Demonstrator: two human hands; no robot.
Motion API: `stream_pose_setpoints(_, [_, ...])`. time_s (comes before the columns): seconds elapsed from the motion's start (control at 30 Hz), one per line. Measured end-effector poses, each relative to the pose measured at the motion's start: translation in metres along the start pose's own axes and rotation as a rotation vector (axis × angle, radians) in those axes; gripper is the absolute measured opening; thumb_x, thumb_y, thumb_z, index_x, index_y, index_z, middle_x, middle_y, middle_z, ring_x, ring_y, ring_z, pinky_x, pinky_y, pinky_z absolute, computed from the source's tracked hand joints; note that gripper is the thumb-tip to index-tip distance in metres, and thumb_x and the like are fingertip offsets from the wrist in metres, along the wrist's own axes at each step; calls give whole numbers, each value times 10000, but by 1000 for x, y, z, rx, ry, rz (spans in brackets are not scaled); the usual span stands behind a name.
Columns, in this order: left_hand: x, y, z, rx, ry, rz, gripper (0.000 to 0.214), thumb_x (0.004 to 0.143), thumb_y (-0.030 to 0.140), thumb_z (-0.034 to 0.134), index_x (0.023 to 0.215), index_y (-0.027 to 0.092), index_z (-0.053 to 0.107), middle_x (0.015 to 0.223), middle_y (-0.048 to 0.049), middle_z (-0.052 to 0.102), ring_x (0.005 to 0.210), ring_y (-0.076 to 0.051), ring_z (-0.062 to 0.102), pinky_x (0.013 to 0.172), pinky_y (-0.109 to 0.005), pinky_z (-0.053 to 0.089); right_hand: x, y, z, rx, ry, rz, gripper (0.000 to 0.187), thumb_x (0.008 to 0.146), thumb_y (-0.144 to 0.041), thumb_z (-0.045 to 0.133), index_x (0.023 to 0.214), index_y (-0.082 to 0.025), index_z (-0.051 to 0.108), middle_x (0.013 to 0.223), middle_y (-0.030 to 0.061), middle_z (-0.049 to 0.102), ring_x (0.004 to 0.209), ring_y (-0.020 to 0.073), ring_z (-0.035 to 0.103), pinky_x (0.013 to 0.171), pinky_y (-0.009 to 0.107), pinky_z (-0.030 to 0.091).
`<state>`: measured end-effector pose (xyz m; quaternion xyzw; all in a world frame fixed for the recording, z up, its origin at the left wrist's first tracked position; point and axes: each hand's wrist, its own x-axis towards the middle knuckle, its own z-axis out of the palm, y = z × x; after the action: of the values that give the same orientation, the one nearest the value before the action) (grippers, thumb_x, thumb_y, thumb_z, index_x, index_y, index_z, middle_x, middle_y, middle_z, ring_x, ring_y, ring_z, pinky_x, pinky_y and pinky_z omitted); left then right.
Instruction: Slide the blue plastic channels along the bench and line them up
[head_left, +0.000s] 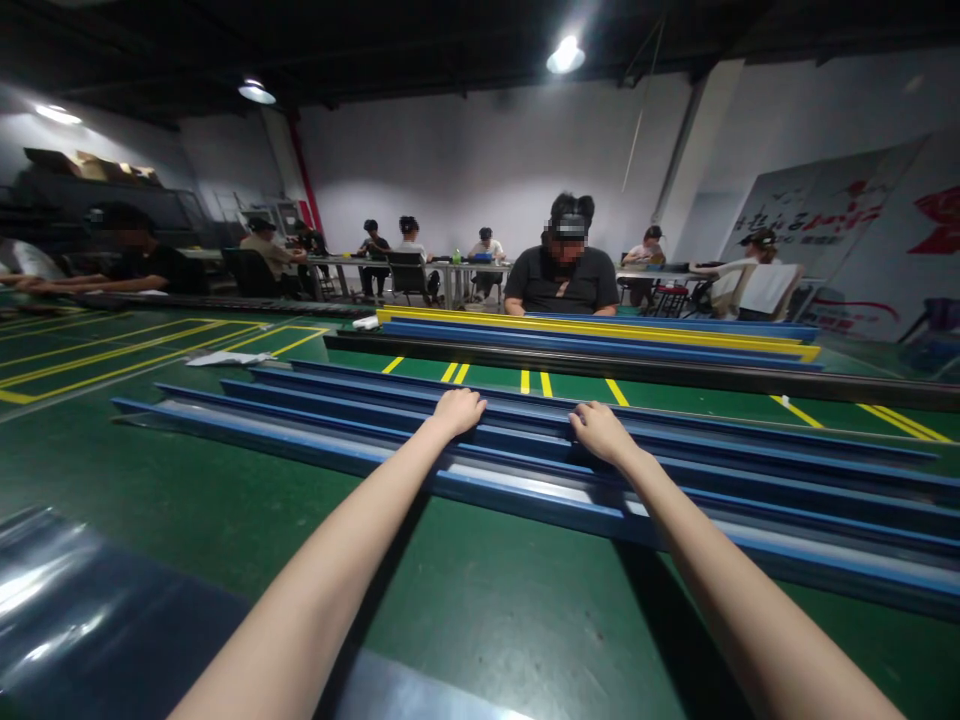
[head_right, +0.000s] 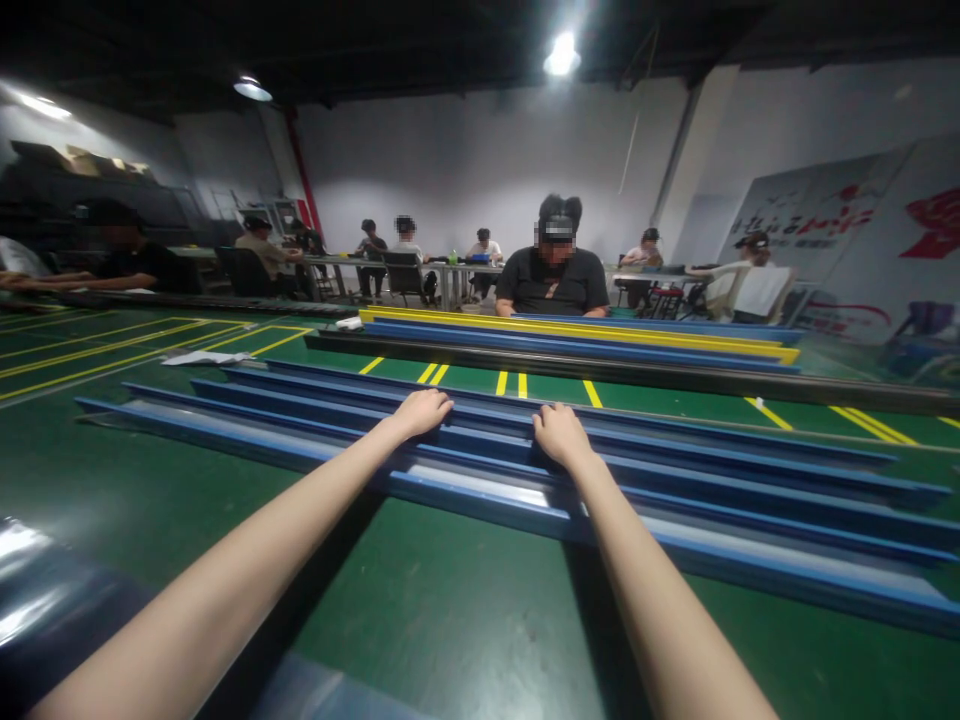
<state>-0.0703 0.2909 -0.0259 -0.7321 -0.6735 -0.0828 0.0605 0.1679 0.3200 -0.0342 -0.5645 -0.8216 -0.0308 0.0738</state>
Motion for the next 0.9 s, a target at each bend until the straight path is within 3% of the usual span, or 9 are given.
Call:
stream_pose_setpoints(0.3, [10,-6,3,-67,-62,-32,333,830,394,403,804,158,637,891,-102,651,903,-227,577,742,-302,434,11,1,21,67,-33,124,365,866,-368,265,957,-185,568,1036,119,549,984,262,473,776,396,354])
stream_pose_setpoints(0.57, [0,-4,1,-122,-79,-23,372,815,454,395,714,169,610,797,-86,657,849,-239,590,716,-312,429,6,1,10,136,-206,155,412,835,-372,276,988,-255,640,1120,114,557,1058,314,464,811,477,324])
stream_pose_setpoints(0.73, [-5,-10,2,-171,-101,-22,364,798,481,423,709,176,600,768,-58,661,788,-207,601,679,-278,425,5,1,2,166,-262,168,390,810,-350,321,968,-236,659,1063,87,622,997,278,534,804,416,355])
stream_pose_setpoints(0.9, [-5,-13,3,-206,-104,-11,375,784,497,447,750,159,606,784,-66,663,775,-196,599,663,-261,424,5,1,-2,144,-252,133,396,803,-343,326,848,-167,677,956,126,652,935,266,563,762,355,372])
